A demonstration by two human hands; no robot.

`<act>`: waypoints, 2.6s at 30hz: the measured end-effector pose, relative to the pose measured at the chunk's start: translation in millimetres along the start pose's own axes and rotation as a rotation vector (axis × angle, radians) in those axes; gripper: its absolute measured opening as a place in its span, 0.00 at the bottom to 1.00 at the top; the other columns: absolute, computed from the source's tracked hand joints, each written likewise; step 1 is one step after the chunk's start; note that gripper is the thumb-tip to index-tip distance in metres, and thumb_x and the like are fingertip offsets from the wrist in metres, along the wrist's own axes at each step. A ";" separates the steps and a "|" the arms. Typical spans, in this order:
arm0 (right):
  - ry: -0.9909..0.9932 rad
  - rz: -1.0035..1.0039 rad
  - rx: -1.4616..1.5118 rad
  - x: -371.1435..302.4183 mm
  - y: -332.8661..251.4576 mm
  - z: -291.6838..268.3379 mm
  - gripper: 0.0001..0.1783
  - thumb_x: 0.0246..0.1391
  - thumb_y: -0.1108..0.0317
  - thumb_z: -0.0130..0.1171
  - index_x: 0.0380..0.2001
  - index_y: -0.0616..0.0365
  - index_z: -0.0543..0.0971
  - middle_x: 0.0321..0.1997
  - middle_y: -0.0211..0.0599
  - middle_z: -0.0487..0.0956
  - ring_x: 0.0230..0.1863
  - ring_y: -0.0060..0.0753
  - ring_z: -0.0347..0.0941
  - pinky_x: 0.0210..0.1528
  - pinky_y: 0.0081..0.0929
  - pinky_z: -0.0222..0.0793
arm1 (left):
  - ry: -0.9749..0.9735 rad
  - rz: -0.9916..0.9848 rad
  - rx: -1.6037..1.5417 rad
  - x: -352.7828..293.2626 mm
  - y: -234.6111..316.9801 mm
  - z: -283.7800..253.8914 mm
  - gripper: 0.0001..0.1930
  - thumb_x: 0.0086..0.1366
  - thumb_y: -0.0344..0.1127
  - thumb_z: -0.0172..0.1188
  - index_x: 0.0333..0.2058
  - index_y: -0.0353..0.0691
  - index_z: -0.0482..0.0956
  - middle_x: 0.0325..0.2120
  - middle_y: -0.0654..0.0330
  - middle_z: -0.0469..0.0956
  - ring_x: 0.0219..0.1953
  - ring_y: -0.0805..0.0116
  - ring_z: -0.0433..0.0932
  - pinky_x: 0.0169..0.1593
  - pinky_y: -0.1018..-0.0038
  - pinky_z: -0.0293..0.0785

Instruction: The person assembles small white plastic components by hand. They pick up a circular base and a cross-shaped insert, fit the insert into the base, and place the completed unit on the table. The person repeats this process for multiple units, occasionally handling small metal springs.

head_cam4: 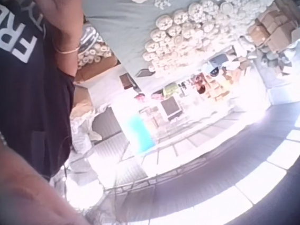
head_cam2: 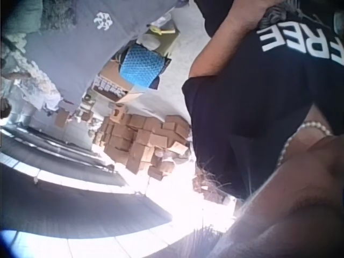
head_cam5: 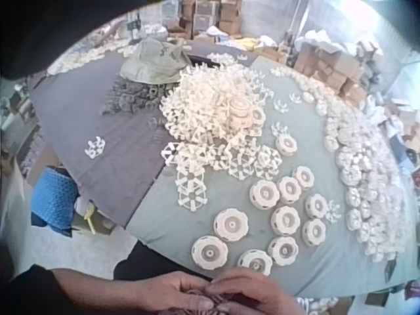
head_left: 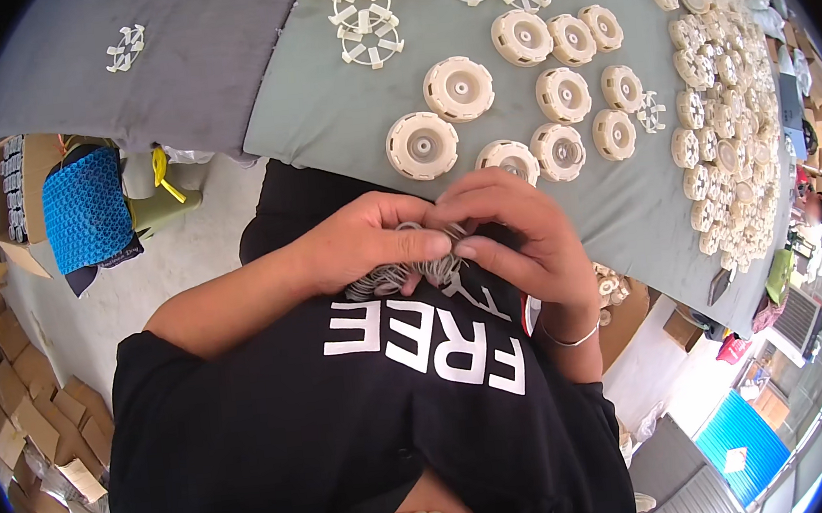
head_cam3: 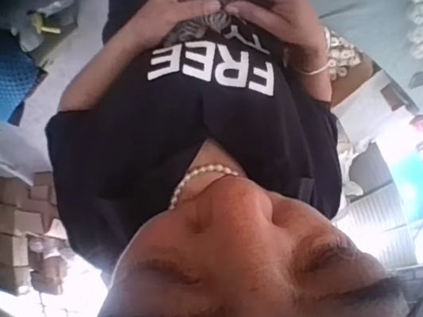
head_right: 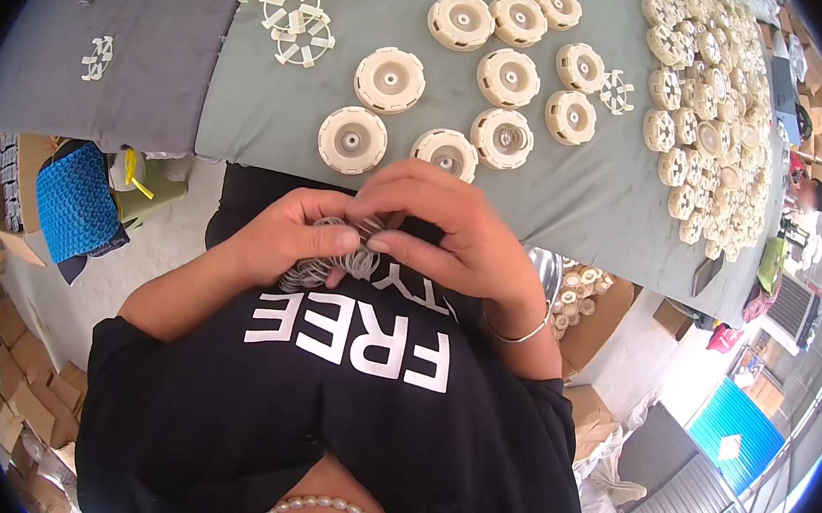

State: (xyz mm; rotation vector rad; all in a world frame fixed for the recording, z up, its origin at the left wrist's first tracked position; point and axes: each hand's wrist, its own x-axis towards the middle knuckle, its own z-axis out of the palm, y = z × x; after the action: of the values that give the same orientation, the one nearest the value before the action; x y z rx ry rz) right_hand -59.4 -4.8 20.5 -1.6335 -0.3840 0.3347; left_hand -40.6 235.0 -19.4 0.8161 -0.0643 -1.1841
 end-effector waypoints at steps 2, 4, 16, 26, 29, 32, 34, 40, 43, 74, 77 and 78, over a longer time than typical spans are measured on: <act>0.058 -0.017 0.072 -2.2 2.1 -1.0 0.12 0.57 0.80 0.69 0.45 0.60 0.87 0.47 0.39 0.85 0.44 0.34 0.81 0.46 0.31 0.77 | 0.009 -0.030 -0.088 1.4 -1.5 -6.0 0.16 0.78 0.39 0.63 0.55 0.34 0.81 0.37 0.59 0.84 0.28 0.74 0.81 0.32 0.78 0.78; 0.130 -0.081 0.038 -2.3 3.4 -1.0 0.12 0.56 0.80 0.69 0.45 0.61 0.86 0.45 0.38 0.86 0.42 0.34 0.81 0.46 0.30 0.77 | -0.019 -0.019 -0.142 0.4 3.2 -4.7 0.18 0.78 0.41 0.61 0.56 0.33 0.81 0.37 0.57 0.85 0.26 0.73 0.80 0.29 0.78 0.77; -0.075 -0.375 -0.061 32.3 -0.4 -22.7 0.16 0.53 0.80 0.72 0.47 0.61 0.87 0.46 0.38 0.85 0.41 0.32 0.82 0.45 0.29 0.78 | 0.115 0.185 -0.088 -5.2 19.6 6.5 0.14 0.76 0.39 0.66 0.51 0.36 0.82 0.35 0.61 0.83 0.26 0.78 0.80 0.29 0.80 0.75; 0.133 -0.357 -0.215 16.5 -5.1 -16.8 0.18 0.51 0.81 0.73 0.47 0.62 0.87 0.44 0.39 0.85 0.41 0.30 0.83 0.41 0.25 0.79 | 0.042 -0.037 0.138 -13.7 37.8 7.4 0.11 0.72 0.36 0.69 0.46 0.35 0.86 0.31 0.62 0.84 0.27 0.79 0.79 0.29 0.81 0.73; 0.242 -0.457 -0.378 20.3 -8.8 -30.5 0.19 0.49 0.80 0.75 0.47 0.63 0.87 0.43 0.40 0.85 0.38 0.29 0.83 0.39 0.24 0.79 | -0.194 -0.175 -0.124 -14.9 29.4 1.9 0.18 0.71 0.42 0.69 0.47 0.30 0.84 0.41 0.54 0.85 0.23 0.73 0.79 0.25 0.77 0.74; 0.432 -0.194 -0.469 35.9 -19.9 -35.3 0.16 0.50 0.76 0.76 0.44 0.59 0.87 0.41 0.37 0.85 0.37 0.30 0.84 0.40 0.29 0.79 | -0.018 -0.030 0.012 -5.0 25.3 8.8 0.19 0.71 0.40 0.68 0.54 0.31 0.81 0.42 0.56 0.83 0.26 0.74 0.79 0.30 0.78 0.75; 0.336 -0.163 -0.649 58.6 -11.7 -36.7 0.14 0.52 0.72 0.75 0.43 0.57 0.87 0.40 0.35 0.85 0.36 0.33 0.83 0.38 0.30 0.79 | 0.010 -0.006 0.011 -2.0 24.0 7.6 0.21 0.72 0.36 0.67 0.59 0.32 0.77 0.44 0.58 0.81 0.28 0.75 0.79 0.33 0.79 0.75; 0.221 -0.134 -0.856 86.8 20.4 -44.2 0.11 0.54 0.67 0.74 0.41 0.53 0.87 0.39 0.34 0.82 0.35 0.42 0.79 0.37 0.34 0.76 | 0.035 0.052 0.078 -4.5 28.6 10.1 0.21 0.70 0.33 0.67 0.59 0.33 0.77 0.44 0.58 0.81 0.29 0.75 0.80 0.33 0.80 0.76; 0.220 -0.157 -0.794 81.0 12.3 -46.3 0.12 0.57 0.66 0.73 0.44 0.54 0.87 0.39 0.33 0.83 0.35 0.36 0.81 0.36 0.32 0.76 | 0.153 0.117 0.083 -6.5 34.2 12.1 0.21 0.71 0.32 0.66 0.59 0.33 0.77 0.44 0.58 0.81 0.29 0.76 0.80 0.32 0.81 0.76; 0.399 0.059 0.319 72.9 25.0 -111.5 0.15 0.60 0.78 0.72 0.49 0.67 0.82 0.45 0.34 0.85 0.41 0.19 0.83 0.43 0.20 0.82 | 0.156 0.588 0.588 146.0 134.5 -11.5 0.16 0.77 0.40 0.62 0.56 0.35 0.81 0.43 0.59 0.85 0.27 0.77 0.81 0.27 0.81 0.77; 0.419 0.033 0.288 74.2 28.0 -108.1 0.16 0.58 0.79 0.73 0.48 0.67 0.82 0.45 0.34 0.85 0.42 0.20 0.83 0.44 0.22 0.82 | 0.207 0.500 0.639 142.5 137.2 -12.6 0.17 0.78 0.41 0.61 0.55 0.35 0.81 0.43 0.59 0.85 0.28 0.79 0.80 0.25 0.82 0.75; 0.436 0.004 0.236 75.1 28.0 -106.7 0.17 0.57 0.79 0.74 0.48 0.67 0.82 0.45 0.35 0.85 0.42 0.21 0.83 0.44 0.23 0.83 | 0.223 0.399 0.561 140.5 141.5 -13.2 0.16 0.78 0.41 0.61 0.54 0.35 0.82 0.42 0.59 0.85 0.27 0.79 0.80 0.24 0.82 0.73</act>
State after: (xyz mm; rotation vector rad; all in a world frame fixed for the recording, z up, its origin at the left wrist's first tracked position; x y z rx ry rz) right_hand 56.0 -69.7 3.5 -1.4260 -0.0090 0.0197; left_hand 135.2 143.1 4.4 1.3527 -0.3709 -0.6911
